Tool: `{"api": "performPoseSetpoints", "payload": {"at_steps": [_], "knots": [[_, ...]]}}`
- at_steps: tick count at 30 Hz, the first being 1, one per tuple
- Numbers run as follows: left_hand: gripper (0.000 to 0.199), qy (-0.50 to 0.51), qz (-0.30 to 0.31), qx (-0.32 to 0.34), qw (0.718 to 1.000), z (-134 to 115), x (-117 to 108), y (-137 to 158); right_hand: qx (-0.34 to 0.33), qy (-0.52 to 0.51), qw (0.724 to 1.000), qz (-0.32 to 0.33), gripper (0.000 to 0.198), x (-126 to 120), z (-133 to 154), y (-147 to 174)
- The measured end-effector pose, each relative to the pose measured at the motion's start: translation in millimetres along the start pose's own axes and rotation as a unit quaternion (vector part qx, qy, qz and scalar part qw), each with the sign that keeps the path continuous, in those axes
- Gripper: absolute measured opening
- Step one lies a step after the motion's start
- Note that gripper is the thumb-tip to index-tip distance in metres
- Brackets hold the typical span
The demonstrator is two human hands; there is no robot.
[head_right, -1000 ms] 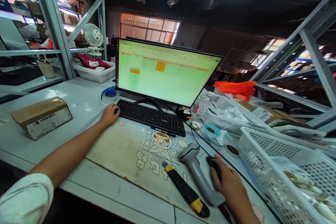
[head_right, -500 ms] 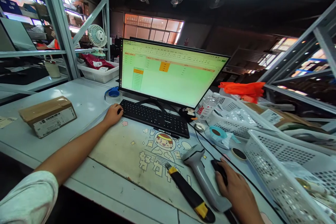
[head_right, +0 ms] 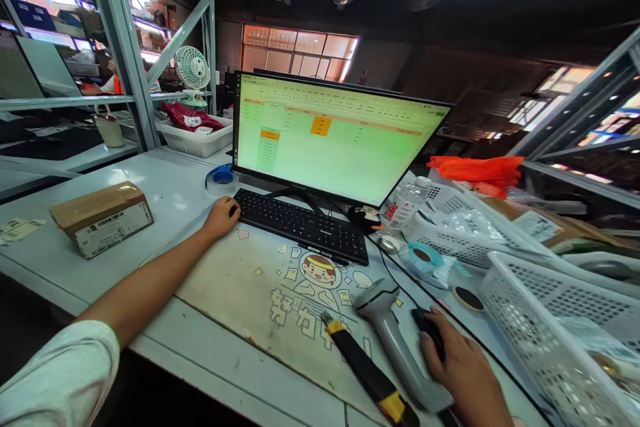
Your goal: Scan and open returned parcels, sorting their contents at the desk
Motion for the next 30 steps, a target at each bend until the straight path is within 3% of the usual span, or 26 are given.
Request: {"api": "performPoseSetpoints", "payload": {"at_steps": [6, 25, 30], "knots": [[0.011, 0.003, 0.004, -0.002, 1.0, -1, -1, 0, -0.004, -0.014, 1.0, 0.025, 0.05, 8, -4, 2], [0.011, 0.022, -0.003, -0.008, 1.0, -3, -6, 2, 0.008, -0.015, 0.999, 0.035, 0.06, 0, 5, -2], [0.017, 0.061, -0.012, -0.005, 0.998, -22, -21, -3, 0.032, -0.027, 0.999, 0.03, 0.064, -7, 8, -4]]}}
Point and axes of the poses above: each hand's wrist, its own y-axis away from the middle knuckle, its own x-axis out of the palm, z = x × y, the point moved 10 cm from there along -y, towards the middle knuckle, and after that the axes turned 1 degree about -y, right-handed, at the moved point
